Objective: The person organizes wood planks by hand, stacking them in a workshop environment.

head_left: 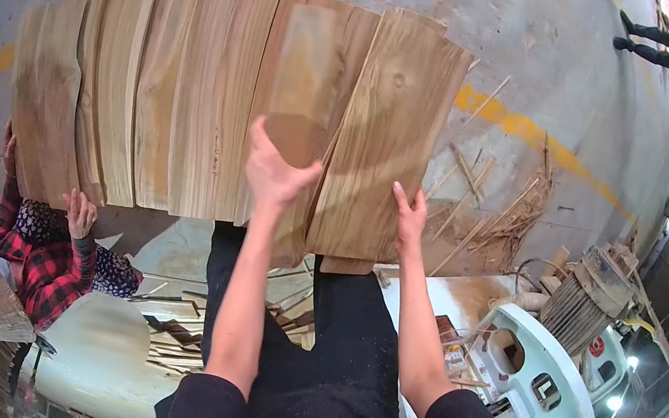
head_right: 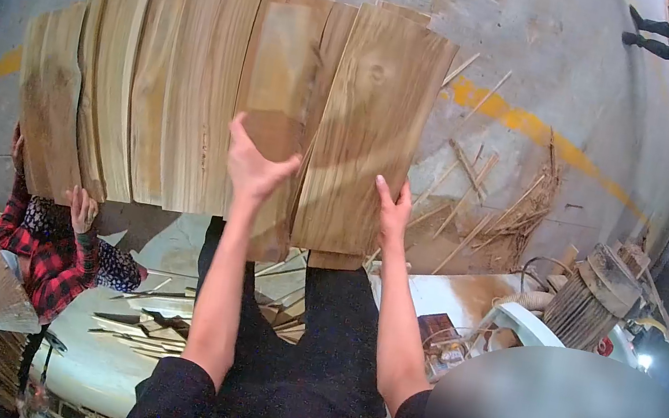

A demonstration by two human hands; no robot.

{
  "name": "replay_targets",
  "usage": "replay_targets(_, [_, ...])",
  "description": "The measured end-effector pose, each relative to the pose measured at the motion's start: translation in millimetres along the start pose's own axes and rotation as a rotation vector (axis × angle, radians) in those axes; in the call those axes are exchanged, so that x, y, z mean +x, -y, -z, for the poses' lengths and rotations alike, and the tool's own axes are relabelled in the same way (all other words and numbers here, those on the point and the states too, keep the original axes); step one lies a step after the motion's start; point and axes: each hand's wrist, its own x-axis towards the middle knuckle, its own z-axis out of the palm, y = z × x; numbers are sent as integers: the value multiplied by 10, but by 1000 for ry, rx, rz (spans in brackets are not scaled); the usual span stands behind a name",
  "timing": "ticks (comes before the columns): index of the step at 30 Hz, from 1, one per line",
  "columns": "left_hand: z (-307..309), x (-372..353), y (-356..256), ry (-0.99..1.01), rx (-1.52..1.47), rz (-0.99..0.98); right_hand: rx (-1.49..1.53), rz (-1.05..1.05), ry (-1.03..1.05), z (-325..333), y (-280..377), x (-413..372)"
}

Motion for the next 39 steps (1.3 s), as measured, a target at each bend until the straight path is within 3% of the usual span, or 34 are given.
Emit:
replay_targets(2, [27, 197, 243, -122, 10, -149, 54, -54, -58, -42, 18, -41])
replay_targets(5, [92, 269, 122, -143, 618, -181, 113, -73, -115, -60, -50, -91])
replay_targets(9, [-350, -27, -173, -208, 305, -378, 162, -79, -123, 26, -134, -27])
replay_targets(11, [-782, -220, -167, 24, -1, -80, 139, -94, -98, 111, -151, 14])
replay_targets(13, [-1039, -285, -129, -210, 21, -9, 125, -147, -74, 152, -122, 7])
replay_targets(17, [-1033, -339, -279, -350, 23, 42, 124, -281, 60, 334, -114, 64])
replay_targets(20, [-772, -497, -602, -273, -141, 283, 139, -349, 76, 275, -11, 141])
replay_targets(24, [-412, -404, -333, -291, -109, 288, 54, -300, -27, 193, -4, 35])
replay_targets(26, [115, -219, -207, -295, -44, 375, -18, -206, -51, 58, -54, 93])
replay_targets(30, [1210, 224, 509, -429, -147, 277, -103, -70, -91, -126, -37, -2])
replay_targets(34, [2278, 1004, 1458, -437, 116, 220, -104, -33, -82, -165, -89, 63])
replay_targets(39, [2750, 1588, 1950, -381, 175, 263, -144, -68, -97, -262, 38, -18])
